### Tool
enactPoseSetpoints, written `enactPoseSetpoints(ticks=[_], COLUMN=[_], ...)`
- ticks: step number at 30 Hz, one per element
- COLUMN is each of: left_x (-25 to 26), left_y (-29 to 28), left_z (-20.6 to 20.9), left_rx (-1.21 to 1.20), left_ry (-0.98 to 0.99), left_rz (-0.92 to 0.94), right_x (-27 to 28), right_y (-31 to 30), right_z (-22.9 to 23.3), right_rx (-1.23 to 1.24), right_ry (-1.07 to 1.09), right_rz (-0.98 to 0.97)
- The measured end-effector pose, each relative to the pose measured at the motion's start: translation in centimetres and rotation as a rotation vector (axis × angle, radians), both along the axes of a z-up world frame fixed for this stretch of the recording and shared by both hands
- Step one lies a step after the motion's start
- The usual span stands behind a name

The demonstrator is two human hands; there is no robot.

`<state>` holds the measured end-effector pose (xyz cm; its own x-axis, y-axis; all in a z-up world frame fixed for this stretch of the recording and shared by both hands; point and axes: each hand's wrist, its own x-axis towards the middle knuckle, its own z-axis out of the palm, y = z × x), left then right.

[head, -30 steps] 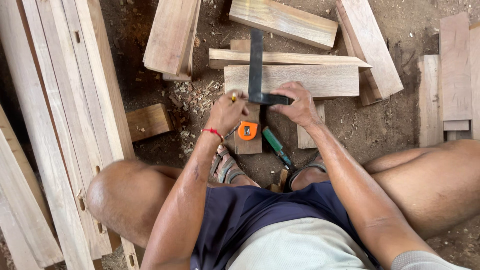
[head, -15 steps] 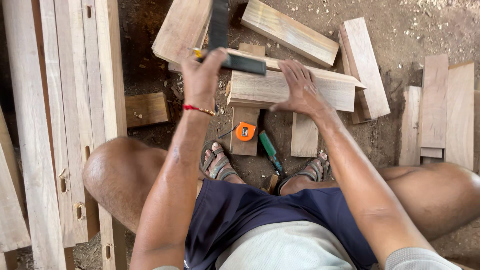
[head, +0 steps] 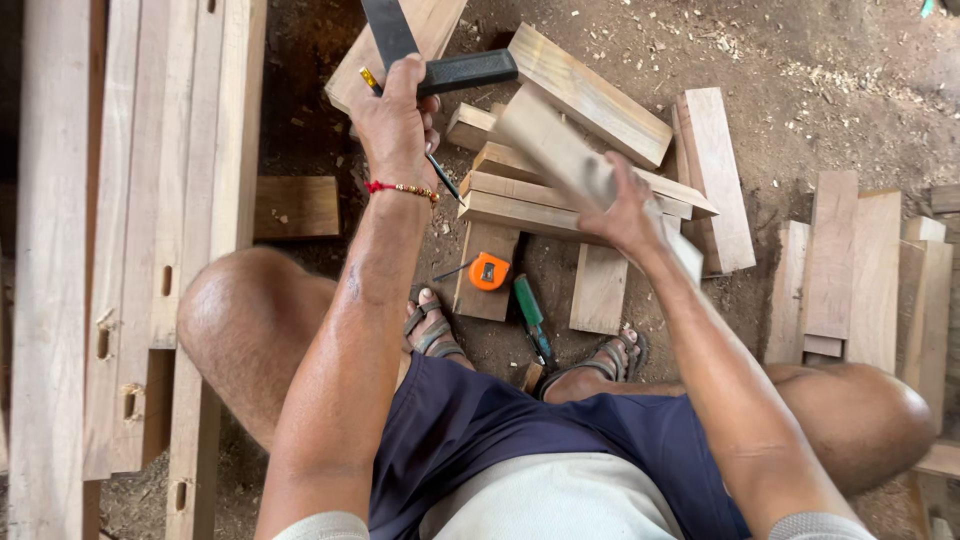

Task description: The person marks several wooden pieces using a try square and a pencil while sitting on the floor, occasionally moving the wood pieces to position them for marking.

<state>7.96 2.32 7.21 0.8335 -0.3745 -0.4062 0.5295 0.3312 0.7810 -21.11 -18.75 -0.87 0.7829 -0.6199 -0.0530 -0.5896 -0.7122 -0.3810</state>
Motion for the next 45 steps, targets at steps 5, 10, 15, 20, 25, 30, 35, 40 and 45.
enactPoseSetpoints(ticks=[5,10,15,20,25,30,35,40,45], left_x=[0.1,-0.7,-1.1,-1.4,-2.1,-4.0,-6.1,-6.5,-7.2], left_y=[-0.9,-1.3,-0.6,-0.5,-1.6,-3.5,-3.8,-3.7,-3.9], left_z=[0.0,-0.2,-0.2,-0.4,-3.0,-6.1,-7.6,-7.7,-6.9], left_rx=[-0.056,-0.050,0.024,0.024,0.100,0.200,0.355,0.407,0.593], left_ry=[0.089,0.086,0.038,0.011,-0.087,-0.220,-0.432,-0.474,-0.665], left_rz=[-0.006,-0.036,-0.063,-0.104,-0.192,-0.424,-0.700,-0.763,-0.879], right_x=[0.8,1.2,2.4,2.0,-0.6,-0.2,3.9,4.5,2.5], right_y=[0.1,1.3,2.3,4.7,4.8,3.6,6.2,8.1,8.7], right_z=[5.7,2.4,-3.6,-3.7,-1.4,0.9,4.7,5.2,4.2], right_rx=[0.913,1.001,1.090,1.119,1.070,0.895,0.422,0.236,0.154], right_ry=[-0.592,-0.916,-1.165,-1.066,-0.435,-0.527,-0.226,-0.173,-0.173], right_rz=[-0.570,-0.919,-1.151,-1.208,-1.099,-0.464,0.081,0.130,0.118])
